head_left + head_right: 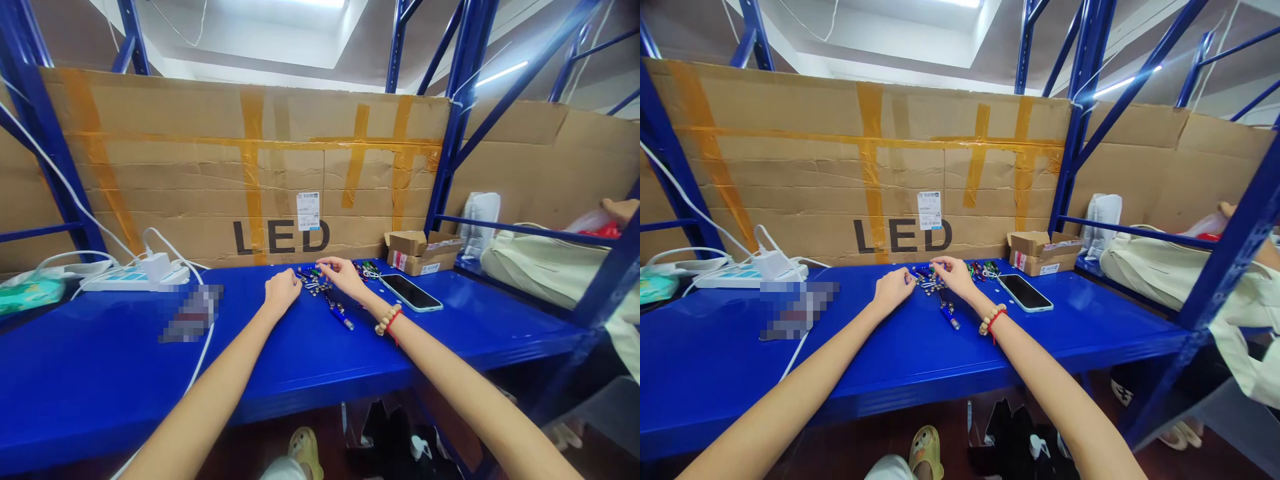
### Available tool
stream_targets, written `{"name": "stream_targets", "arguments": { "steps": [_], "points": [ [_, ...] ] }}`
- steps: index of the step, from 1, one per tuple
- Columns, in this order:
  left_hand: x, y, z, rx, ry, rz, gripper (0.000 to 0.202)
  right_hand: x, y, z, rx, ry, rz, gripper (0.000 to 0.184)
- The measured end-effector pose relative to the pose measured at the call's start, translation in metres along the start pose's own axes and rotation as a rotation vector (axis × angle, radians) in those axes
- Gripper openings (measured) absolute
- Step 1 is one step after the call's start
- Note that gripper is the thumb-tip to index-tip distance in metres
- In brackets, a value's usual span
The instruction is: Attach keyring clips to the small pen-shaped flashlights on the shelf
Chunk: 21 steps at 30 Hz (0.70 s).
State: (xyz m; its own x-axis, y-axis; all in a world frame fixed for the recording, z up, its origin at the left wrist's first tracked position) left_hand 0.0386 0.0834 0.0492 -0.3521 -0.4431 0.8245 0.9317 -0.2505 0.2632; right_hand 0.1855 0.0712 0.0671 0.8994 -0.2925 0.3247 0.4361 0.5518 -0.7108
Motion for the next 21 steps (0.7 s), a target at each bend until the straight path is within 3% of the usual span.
{"name": "stream_targets", "arguments": {
  "steps": [3, 6, 10, 14, 21],
  "points": [
    [-0.002, -0.006, -0.001, 0.045, -0.030, 0.007, 0.020, 0.035, 0.011, 0.006, -0.017, 0.205, -0.121, 0.034],
    [-0.005, -0.004, -0.003, 0.044, -0.070, 0.018, 0.023, 0.067, 0.023, 0.006, -0.044, 0.323, -0.383, 0.032],
    [-0.015, 0.007, -0.007, -0.028, -0.156, 0.102, 0.025, 0.094, 0.046, 0.004, -0.184, 0.345, -0.693, 0.032],
    [-0.019, 0.013, -0.011, -0.072, -0.198, 0.147, 0.025, 0.096, 0.059, 0.004, -0.261, 0.259, -0.850, 0.035],
    [-0.019, 0.015, -0.013, -0.070, -0.208, 0.105, 0.022, 0.079, 0.067, 0.000, -0.299, 0.051, -1.005, 0.038]
  ]
}}
Point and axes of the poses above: each hand's wrist, its own z-axis towards the middle knuckle, its own x-axis out of the back of the hand, y = z × x, the point moved 10 cm from there along z, towards the middle knuckle, and after that the axes turned 7 degrees about y, right-handed, at the moved point
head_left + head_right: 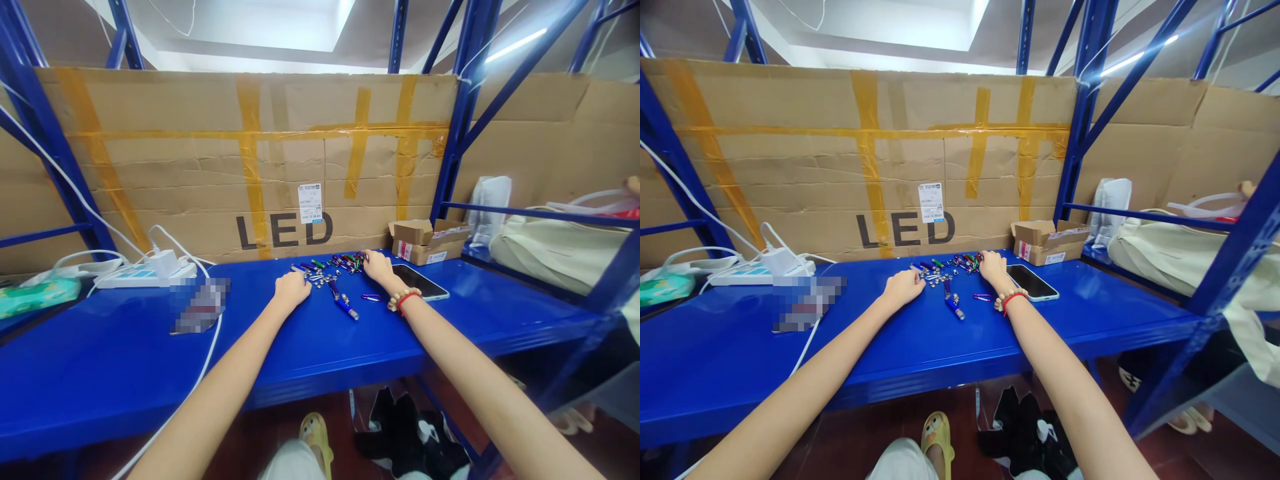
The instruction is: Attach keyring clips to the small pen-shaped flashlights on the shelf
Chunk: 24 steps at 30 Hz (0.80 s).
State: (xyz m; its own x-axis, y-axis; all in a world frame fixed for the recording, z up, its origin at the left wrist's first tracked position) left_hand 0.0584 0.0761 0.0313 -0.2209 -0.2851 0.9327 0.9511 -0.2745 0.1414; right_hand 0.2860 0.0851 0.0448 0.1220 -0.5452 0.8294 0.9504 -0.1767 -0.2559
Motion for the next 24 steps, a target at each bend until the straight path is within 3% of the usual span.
{"name": "stream_targets", "arguments": {
  "steps": [4, 8, 11, 14, 16, 20, 24],
  "points": [
    [0.012, 0.009, -0.001, -0.033, 0.091, -0.159, 0.021, 0.003, -0.005, -0.003, 0.036, 0.000, -0.052, 0.033],
    [0.026, 0.044, -0.013, -0.310, 0.136, -0.273, 0.024, 0.016, -0.015, -0.006, 0.029, 0.003, -0.023, 0.025],
    [0.030, 0.070, -0.027, -0.514, 0.114, -0.371, 0.035, 0.013, -0.025, -0.014, 0.012, -0.136, -0.003, 0.026],
    [0.025, 0.087, -0.036, -0.623, 0.054, -0.415, 0.047, 0.004, -0.033, -0.023, 0.019, -0.309, -0.018, 0.035],
    [0.020, 0.094, -0.040, -0.682, 0.002, -0.413, 0.049, 0.004, -0.029, -0.024, -0.004, -0.337, -0.083, 0.038],
    [0.010, 0.096, -0.038, -0.716, -0.038, -0.392, 0.039, 0.012, -0.018, -0.019, -0.027, -0.285, -0.195, 0.047],
    [0.005, 0.088, -0.028, -0.656, 0.002, -0.332, 0.032, 0.000, -0.005, -0.033, -0.131, -0.513, -0.177, 0.060]
  ]
}}
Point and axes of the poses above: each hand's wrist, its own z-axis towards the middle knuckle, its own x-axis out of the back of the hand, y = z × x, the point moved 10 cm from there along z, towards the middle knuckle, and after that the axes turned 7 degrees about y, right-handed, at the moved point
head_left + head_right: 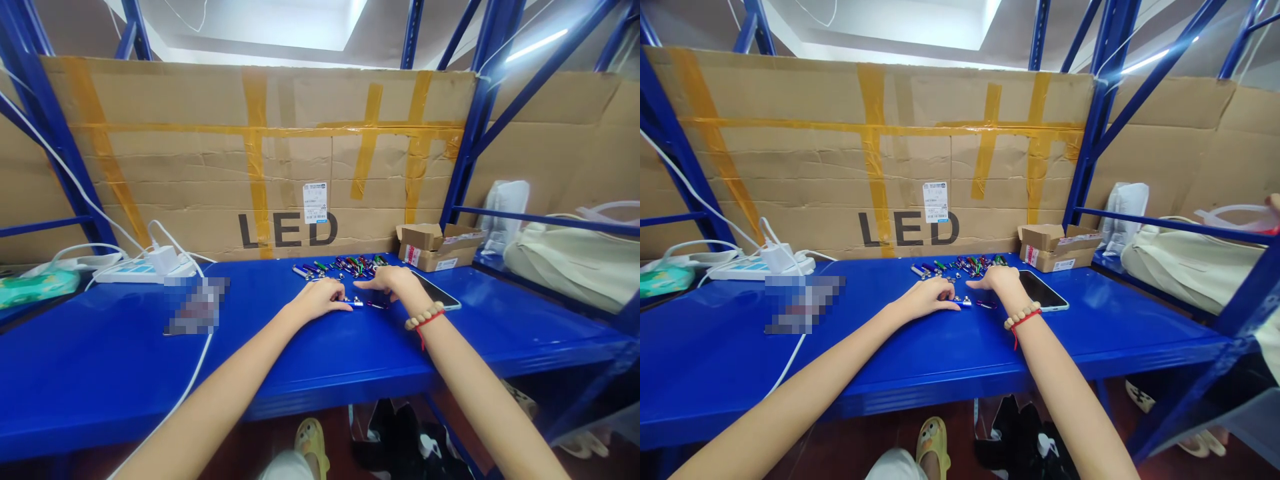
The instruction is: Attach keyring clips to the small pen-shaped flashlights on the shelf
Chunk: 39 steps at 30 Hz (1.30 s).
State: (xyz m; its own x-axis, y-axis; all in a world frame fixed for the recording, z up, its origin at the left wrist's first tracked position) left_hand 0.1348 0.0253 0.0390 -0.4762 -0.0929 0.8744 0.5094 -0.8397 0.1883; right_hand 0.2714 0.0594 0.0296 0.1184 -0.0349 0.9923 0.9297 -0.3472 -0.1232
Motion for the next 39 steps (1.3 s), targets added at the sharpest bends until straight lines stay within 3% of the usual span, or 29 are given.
{"name": "stream_targets", "arguments": {
  "steps": [4, 8, 12, 18, 21, 26, 30, 35, 39],
  "points": [
    [-0.003, -0.013, -0.001, 0.063, -0.015, 0.099, 0.028, -0.019, 0.000, -0.016, -0.071, -0.237, 0.056, 0.076],
    [-0.001, -0.020, -0.003, 0.098, -0.006, 0.160, 0.021, -0.023, -0.020, -0.020, 0.051, -0.277, 0.127, 0.078],
    [0.005, -0.031, -0.004, 0.169, 0.031, 0.188, 0.016, -0.019, -0.044, -0.017, 0.245, -0.180, 0.220, 0.068],
    [0.029, -0.051, -0.009, 0.358, 0.173, 0.228, 0.018, -0.001, -0.064, -0.013, 0.454, 0.100, 0.207, 0.048],
    [0.035, -0.060, -0.013, 0.444, 0.237, 0.138, 0.019, 0.004, -0.074, -0.016, 0.597, 0.160, 0.233, 0.042],
    [0.032, -0.068, -0.015, 0.495, 0.322, -0.023, 0.025, 0.002, -0.083, -0.019, 0.759, 0.135, 0.327, 0.037],
    [0.030, -0.071, -0.014, 0.493, 0.418, -0.126, 0.019, 0.004, -0.081, -0.015, 0.759, 0.171, 0.338, 0.039],
    [0.030, -0.085, -0.021, 0.621, 0.570, -0.354, 0.019, -0.011, -0.082, -0.015, 0.776, -0.017, 0.391, 0.039],
    [0.025, -0.094, -0.025, 0.718, 0.645, -0.518, 0.019, -0.014, -0.079, -0.010, 0.740, -0.046, 0.422, 0.034]
  ]
}}
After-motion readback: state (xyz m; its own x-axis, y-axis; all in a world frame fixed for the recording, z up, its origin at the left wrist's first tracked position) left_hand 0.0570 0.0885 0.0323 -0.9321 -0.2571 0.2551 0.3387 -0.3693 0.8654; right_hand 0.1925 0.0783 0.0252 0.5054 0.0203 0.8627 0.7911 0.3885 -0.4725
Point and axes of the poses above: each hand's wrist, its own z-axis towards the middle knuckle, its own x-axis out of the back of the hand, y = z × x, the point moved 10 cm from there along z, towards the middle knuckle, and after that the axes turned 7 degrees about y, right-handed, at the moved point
